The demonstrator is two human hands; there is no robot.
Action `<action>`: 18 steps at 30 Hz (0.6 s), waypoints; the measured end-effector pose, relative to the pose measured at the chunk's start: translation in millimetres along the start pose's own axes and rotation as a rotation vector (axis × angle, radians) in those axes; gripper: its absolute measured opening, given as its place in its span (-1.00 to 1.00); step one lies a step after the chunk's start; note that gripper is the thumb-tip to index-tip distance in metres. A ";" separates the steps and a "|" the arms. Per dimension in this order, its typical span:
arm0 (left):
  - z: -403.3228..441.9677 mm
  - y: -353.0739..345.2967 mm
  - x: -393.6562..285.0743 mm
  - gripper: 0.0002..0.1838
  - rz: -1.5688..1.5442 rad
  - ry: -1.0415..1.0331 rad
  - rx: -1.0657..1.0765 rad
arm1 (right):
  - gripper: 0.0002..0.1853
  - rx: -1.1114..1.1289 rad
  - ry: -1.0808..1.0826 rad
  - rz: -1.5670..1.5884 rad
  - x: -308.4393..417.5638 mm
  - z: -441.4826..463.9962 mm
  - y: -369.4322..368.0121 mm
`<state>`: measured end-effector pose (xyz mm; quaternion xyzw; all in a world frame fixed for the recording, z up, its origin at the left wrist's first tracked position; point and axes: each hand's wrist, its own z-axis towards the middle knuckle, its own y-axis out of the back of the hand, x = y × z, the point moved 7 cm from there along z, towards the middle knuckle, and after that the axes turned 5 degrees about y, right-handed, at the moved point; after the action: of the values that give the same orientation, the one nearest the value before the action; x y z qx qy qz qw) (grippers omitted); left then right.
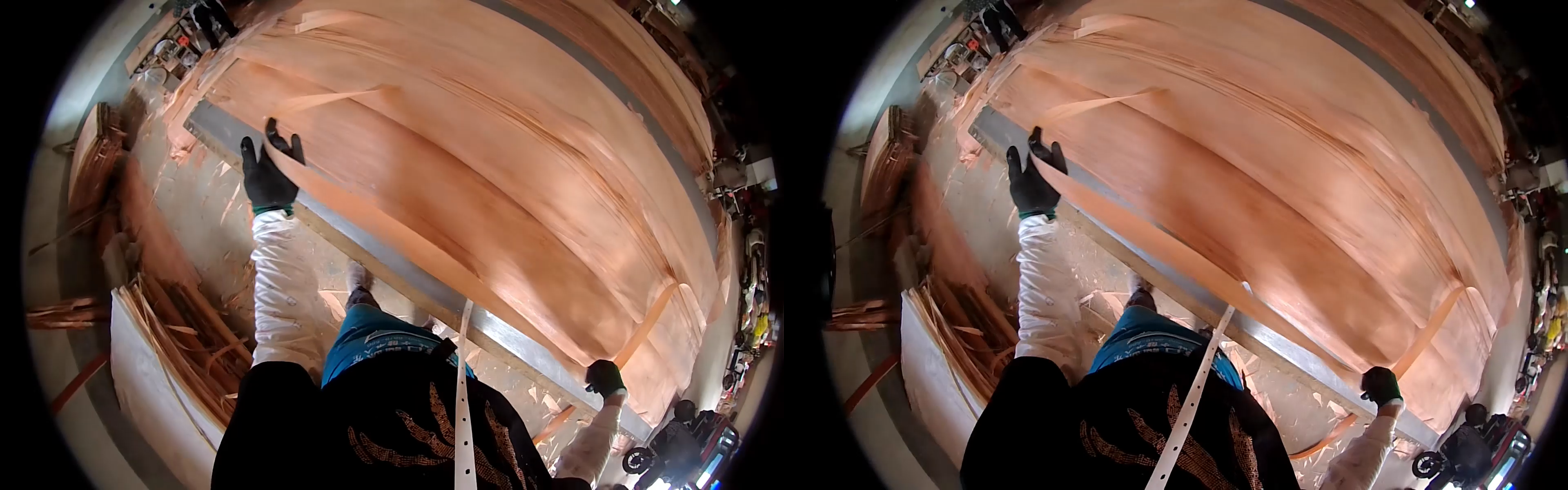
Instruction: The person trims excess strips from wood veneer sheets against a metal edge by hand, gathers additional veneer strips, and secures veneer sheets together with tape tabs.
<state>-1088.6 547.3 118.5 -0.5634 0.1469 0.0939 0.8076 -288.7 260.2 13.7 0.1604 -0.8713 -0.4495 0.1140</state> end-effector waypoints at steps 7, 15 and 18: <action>-14.0 81.9 -176.8 -0.66 0.349 -0.186 -0.436 | -0.81 0.006 -0.117 0.216 65.9 85.9 5.5; -2.1 232.1 -343.8 -0.71 0.175 -0.024 -0.845 | -0.72 -0.031 -0.717 0.120 169.4 166.4 65.3; 15.6 274.5 -382.5 -0.66 0.206 -0.088 -0.809 | -0.81 -0.059 -0.859 0.223 168.5 172.0 58.6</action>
<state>-1532.9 662.6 12.5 -0.8129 0.1190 0.2484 0.5131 -513.5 356.2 -27.1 -0.1389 -0.8384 -0.4851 -0.2059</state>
